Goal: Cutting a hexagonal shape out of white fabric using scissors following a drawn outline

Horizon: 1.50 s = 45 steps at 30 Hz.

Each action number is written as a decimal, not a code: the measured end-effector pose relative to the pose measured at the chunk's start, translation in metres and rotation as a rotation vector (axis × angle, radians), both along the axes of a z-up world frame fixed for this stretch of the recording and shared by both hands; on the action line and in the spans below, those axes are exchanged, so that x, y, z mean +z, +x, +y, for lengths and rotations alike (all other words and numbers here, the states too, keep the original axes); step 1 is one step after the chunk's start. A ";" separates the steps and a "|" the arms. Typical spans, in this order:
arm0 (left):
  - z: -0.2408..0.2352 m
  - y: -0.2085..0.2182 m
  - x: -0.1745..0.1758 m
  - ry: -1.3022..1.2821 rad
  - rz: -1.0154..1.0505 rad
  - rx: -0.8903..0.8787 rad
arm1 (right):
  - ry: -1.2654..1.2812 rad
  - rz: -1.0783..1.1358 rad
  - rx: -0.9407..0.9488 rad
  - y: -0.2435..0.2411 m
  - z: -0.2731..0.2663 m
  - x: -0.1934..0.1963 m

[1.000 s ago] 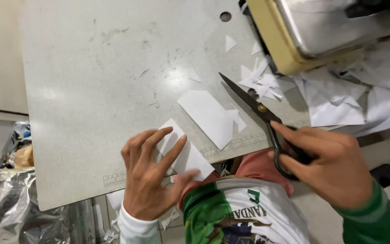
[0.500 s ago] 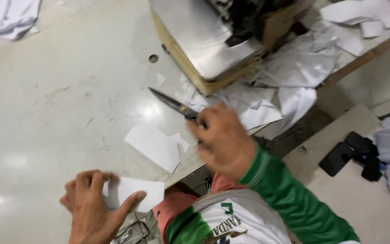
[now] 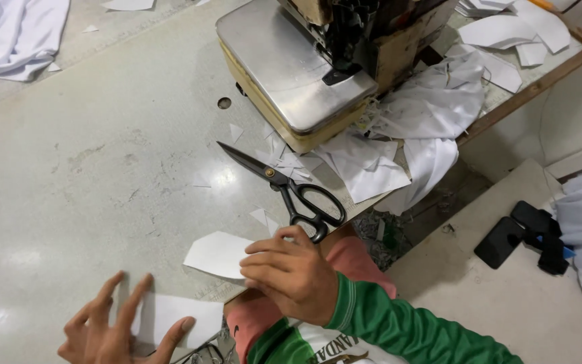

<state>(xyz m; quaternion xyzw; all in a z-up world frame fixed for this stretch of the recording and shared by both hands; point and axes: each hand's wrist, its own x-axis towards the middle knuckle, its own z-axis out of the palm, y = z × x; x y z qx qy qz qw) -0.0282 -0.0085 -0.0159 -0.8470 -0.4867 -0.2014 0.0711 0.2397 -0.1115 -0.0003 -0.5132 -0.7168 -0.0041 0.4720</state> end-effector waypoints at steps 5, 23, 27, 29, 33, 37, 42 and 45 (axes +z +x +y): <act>-0.003 0.002 -0.008 -0.145 -0.154 -0.079 | 0.119 0.196 -0.138 -0.002 0.015 0.001; -0.010 0.075 0.054 0.014 -0.619 -0.470 | -0.290 0.537 0.260 -0.002 0.013 0.014; -0.009 0.082 0.049 -0.125 -0.721 -0.545 | -0.193 0.422 0.154 0.004 0.011 0.013; -0.009 0.078 0.042 -0.161 -0.751 -0.543 | -0.183 0.398 0.114 0.006 0.011 0.006; -0.002 0.064 0.030 -0.035 -0.663 -0.619 | -0.191 0.307 -0.039 0.010 0.018 -0.011; -0.001 0.055 0.027 0.025 -0.591 -0.669 | -0.162 0.115 0.086 0.008 0.031 -0.007; -0.005 0.050 0.017 -0.073 -0.618 -0.597 | -0.157 0.095 0.077 0.007 0.030 -0.005; -0.011 0.054 0.019 -0.132 -0.703 -0.559 | -0.200 0.215 -0.008 0.004 0.021 -0.002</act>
